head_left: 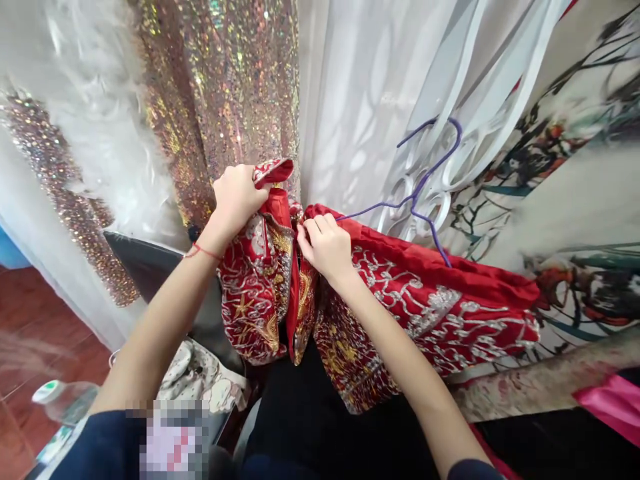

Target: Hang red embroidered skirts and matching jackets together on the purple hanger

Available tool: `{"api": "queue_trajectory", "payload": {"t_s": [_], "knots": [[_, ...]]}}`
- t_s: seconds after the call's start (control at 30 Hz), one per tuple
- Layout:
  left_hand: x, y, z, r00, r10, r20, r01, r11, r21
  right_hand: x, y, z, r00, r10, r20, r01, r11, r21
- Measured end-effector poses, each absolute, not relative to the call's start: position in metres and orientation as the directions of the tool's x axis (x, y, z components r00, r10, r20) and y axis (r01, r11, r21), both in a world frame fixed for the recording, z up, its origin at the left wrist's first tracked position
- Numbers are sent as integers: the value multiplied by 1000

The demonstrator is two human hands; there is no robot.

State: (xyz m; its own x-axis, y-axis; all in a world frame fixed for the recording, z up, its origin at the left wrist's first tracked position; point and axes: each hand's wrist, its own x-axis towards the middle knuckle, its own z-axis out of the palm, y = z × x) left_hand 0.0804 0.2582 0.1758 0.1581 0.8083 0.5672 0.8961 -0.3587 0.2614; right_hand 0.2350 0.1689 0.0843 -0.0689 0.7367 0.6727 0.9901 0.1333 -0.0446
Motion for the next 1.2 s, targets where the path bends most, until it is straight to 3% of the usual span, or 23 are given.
{"api": "queue_trajectory", "payload": {"t_s": [0.13, 0.3, 0.37, 0.47, 0.53, 0.7, 0.8, 0.87, 0.97, 1.03, 1.1, 1.2], "knots": [[102, 310, 189, 240, 797, 554, 903, -393, 174, 239, 180, 96, -77, 662, 746, 996, 76, 36], [123, 362, 170, 369, 736, 567, 851, -513, 111, 253, 194, 92, 63, 819, 570, 994, -101, 35], [125, 375, 152, 367, 753, 546, 819, -540, 194, 257, 197, 88, 64, 838, 542, 991, -117, 63], [126, 383, 124, 366, 823, 436, 699, -552, 455, 255, 195, 84, 55, 828, 558, 989, -121, 82], [127, 381, 112, 392, 840, 375, 629, -542, 557, 250, 189, 83, 68, 829, 555, 991, -122, 60], [126, 379, 108, 302, 872, 386, 688, -479, 545, 240, 155, 82, 0, 790, 614, 1000, 13, -17], [126, 381, 110, 225, 892, 391, 670, -433, 603, 242, 137, 89, -44, 748, 662, 996, 87, -31], [131, 374, 111, 250, 881, 401, 565, -469, 679, 243, 139, 102, -22, 811, 585, 996, 68, -56], [143, 353, 114, 421, 809, 410, 314, -554, 771, 243, 165, 134, 135, 943, 305, 988, -105, -113], [149, 338, 117, 520, 748, 412, 191, -572, 798, 245, 189, 155, 189, 963, 191, 980, -173, -96], [151, 328, 121, 543, 737, 402, 147, -556, 818, 249, 209, 168, 212, 968, 133, 975, -199, -100], [148, 321, 125, 541, 753, 375, 123, -512, 850, 256, 223, 169, 285, 945, 163, 953, -261, -156]]}}
